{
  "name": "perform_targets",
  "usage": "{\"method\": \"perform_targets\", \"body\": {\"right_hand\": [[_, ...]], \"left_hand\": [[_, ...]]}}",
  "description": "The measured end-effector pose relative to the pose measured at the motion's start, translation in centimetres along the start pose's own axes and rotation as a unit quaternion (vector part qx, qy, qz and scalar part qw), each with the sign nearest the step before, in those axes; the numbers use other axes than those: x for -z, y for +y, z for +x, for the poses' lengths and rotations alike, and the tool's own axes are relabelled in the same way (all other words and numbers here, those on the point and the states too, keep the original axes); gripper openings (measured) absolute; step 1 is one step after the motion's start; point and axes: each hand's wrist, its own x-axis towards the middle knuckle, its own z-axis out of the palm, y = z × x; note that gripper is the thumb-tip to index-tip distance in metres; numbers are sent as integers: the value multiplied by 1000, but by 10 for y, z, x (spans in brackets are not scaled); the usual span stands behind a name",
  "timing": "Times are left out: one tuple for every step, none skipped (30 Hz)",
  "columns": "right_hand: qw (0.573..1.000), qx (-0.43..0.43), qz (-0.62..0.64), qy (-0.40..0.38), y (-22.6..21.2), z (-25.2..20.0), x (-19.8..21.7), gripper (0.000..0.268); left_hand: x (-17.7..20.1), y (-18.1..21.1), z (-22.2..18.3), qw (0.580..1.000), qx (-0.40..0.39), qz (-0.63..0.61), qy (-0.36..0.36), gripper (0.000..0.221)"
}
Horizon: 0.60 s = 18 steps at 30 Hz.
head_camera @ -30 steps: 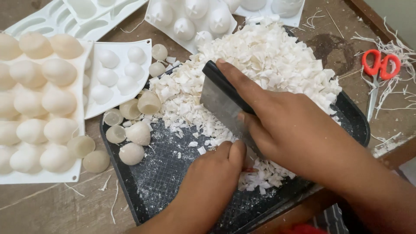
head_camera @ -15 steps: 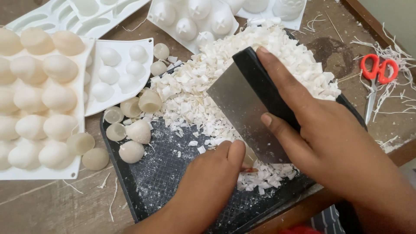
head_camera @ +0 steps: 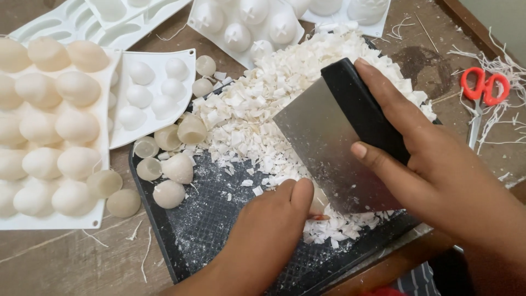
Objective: Trimming and scraping excess wax from molded candle pieces using a metal scraper.
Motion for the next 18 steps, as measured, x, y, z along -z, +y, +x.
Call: {"method": "perform_targets", "body": {"right_hand": [[999,36,-7,12,2,-1,0,84],[999,38,-6,12,2,-2,-1,84],[999,51,8,15,2,-4,-1,83],[998,64,22,18,2,-5,-1,82],[998,63,22,19,1,-6,-1,82],[994,103,9,41,-1,-7,-1,79],[988,144,-4,63,-2,-7,-1,76],[988,144,-4,63,-3,-7,-1,76],[994,97,-10,52,-3,-8,0,79],[998,50,-16,39,-4,-8,1,83],[998,50,-16,40,-6,-8,1,83],[996,-55,-64,1,-9,-9,2,88],[980,-161,-110,-34,-11,-9,2,94],[980,-161,-110,-33,-10,-11,1,94],[997,-47,-52,10,-8,-13,-1,88],[996,67,7,58,-6,-15,-2,84],[996,66,7,58,-9,-14,-2,84],[999,-30,-14,11,-13,-12,-2,86]], "left_hand": [[1,0,0,1000,-2,-7,2,15],[2,1,0,1000,-1,-6,3,15],[3,2,0,1000,-3,-23,9,17],[3,2,0,999,-4,-41,15,20],[3,2,0,999,-5,-40,14,20],[3,3,0,999,-5,-39,8,20],[4,3,0,999,-5,-38,2,20],[4,3,0,999,-5,-37,2,20],[4,3,0,999,-9,-43,10,19],[4,3,0,999,-12,-49,19,19],[4,2,0,999,-13,-49,18,19],[4,2,0,999,-9,-38,8,18],[4,2,0,1000,-5,-27,-2,17],[3,2,0,1000,-5,-27,-2,17],[3,2,-1,1000,-4,-14,-2,15],[3,2,-1,1000,-2,-2,-3,14],[2,2,-1,1000,-2,-2,-3,14],[2,2,0,1000,1,-11,-3,15]]}}
